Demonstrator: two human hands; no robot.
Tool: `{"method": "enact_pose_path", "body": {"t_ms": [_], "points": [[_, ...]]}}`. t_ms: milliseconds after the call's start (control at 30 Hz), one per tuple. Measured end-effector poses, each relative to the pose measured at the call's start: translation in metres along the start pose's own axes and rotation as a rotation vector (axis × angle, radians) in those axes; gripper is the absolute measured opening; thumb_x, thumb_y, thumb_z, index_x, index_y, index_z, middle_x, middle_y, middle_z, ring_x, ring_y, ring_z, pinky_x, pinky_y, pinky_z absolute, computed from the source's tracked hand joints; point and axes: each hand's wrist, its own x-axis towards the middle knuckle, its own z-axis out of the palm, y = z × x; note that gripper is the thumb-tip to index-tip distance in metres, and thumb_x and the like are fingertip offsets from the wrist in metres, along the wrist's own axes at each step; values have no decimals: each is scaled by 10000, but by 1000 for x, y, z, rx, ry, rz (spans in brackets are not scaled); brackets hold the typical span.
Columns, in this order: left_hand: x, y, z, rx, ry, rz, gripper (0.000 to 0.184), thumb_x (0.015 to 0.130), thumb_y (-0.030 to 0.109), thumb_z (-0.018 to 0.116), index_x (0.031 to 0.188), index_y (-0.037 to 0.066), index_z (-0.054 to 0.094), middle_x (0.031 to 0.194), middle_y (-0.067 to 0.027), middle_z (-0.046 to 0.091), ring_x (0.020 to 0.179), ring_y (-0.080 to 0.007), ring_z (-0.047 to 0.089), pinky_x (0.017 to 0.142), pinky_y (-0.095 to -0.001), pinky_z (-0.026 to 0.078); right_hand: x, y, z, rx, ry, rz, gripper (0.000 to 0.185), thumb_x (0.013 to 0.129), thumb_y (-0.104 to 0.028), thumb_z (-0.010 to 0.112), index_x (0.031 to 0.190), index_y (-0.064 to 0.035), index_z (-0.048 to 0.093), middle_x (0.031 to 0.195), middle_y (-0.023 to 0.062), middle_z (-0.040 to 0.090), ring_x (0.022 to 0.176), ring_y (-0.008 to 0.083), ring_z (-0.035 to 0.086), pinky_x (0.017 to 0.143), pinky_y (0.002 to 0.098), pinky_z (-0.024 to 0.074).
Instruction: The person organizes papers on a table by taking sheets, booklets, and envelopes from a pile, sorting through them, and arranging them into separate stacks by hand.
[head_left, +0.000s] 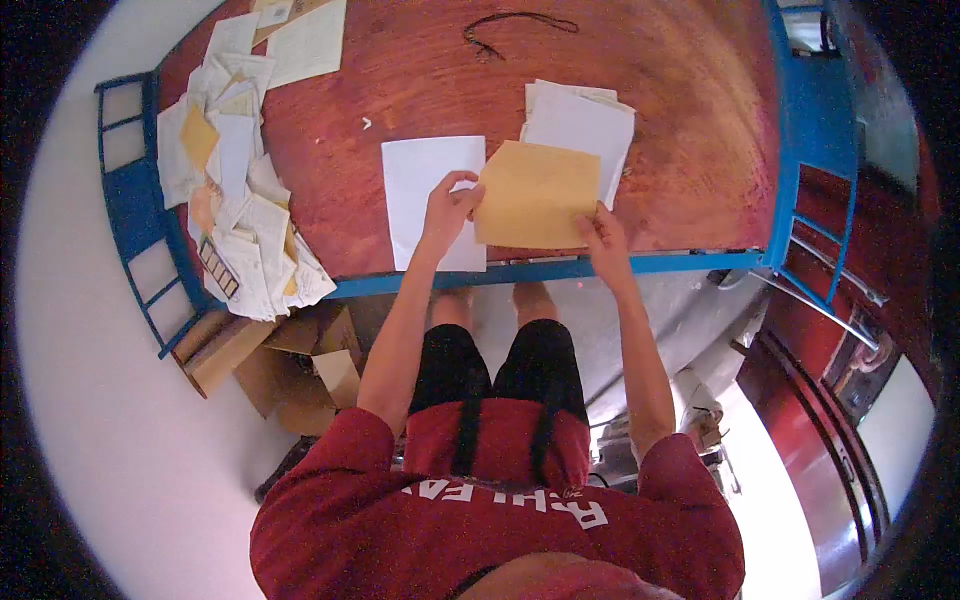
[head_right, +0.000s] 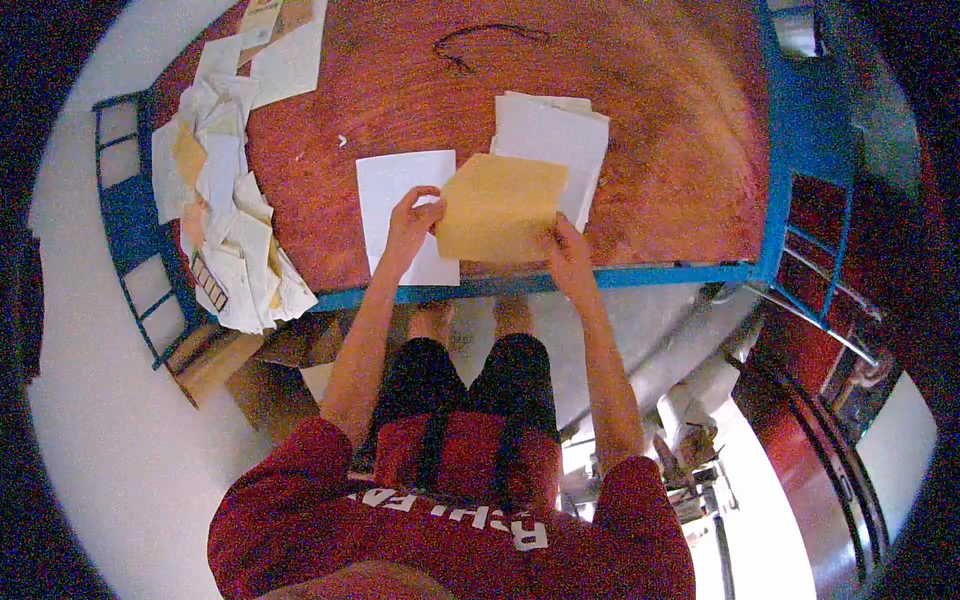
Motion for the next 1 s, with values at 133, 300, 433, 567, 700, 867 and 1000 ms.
{"method": "enact_pose_path", "body": {"t_ms": [133,300,433,567,700,867,1000], "points": [[14,17,35,-16,-8,114,195,855,106,573,1029,54,503,698,-19,584,595,-57,491,512,-192,372,-2,-17,-22,-45,99,-50,217,872,-113,519,1067,-16,522,940,46,592,872,124,526,791,270,429],[51,-27,55,165,68,282,196,845,111,578,1005,7,533,827,-89,635,725,-117,587,608,-242,460,16,51,-40,-69,189,-52,246,866,-139,542,1081,-22,521,906,60,604,828,137,547,744,283,451],[68,-71,58,361,148,73,253,817,139,611,1019,-5,561,804,-98,633,719,-135,590,623,-261,464,26,95,-38,74,282,307,301,860,-157,547,1120,-14,494,827,82,609,704,180,571,646,323,472],[55,-69,61,548,139,140,302,792,135,632,1048,-10,564,790,-95,614,699,-144,573,632,-272,468,32,125,-41,-213,316,127,323,846,-136,554,1143,-34,479,777,127,604,679,211,586,607,353,467],[50,-57,70,551,170,221,318,787,112,637,1069,-7,549,801,-86,603,703,-153,566,645,-270,470,30,118,-39,-247,370,-8,324,837,-135,560,1144,-62,484,771,145,597,683,223,587,608,359,460],[53,-46,80,538,171,135,359,781,133,640,1091,-7,526,817,-106,601,728,-192,576,672,-289,474,28,85,-41,-131,336,251,331,831,-161,569,1141,-76,492,794,135,606,725,270,595,669,392,470],[64,-62,78,1192,443,676,362,774,167,636,1085,14,530,867,-151,603,796,-263,590,716,-360,476,30,80,-48,-503,418,155,351,818,-166,580,1143,-64,496,910,172,598,849,314,576,777,421,453]]}}
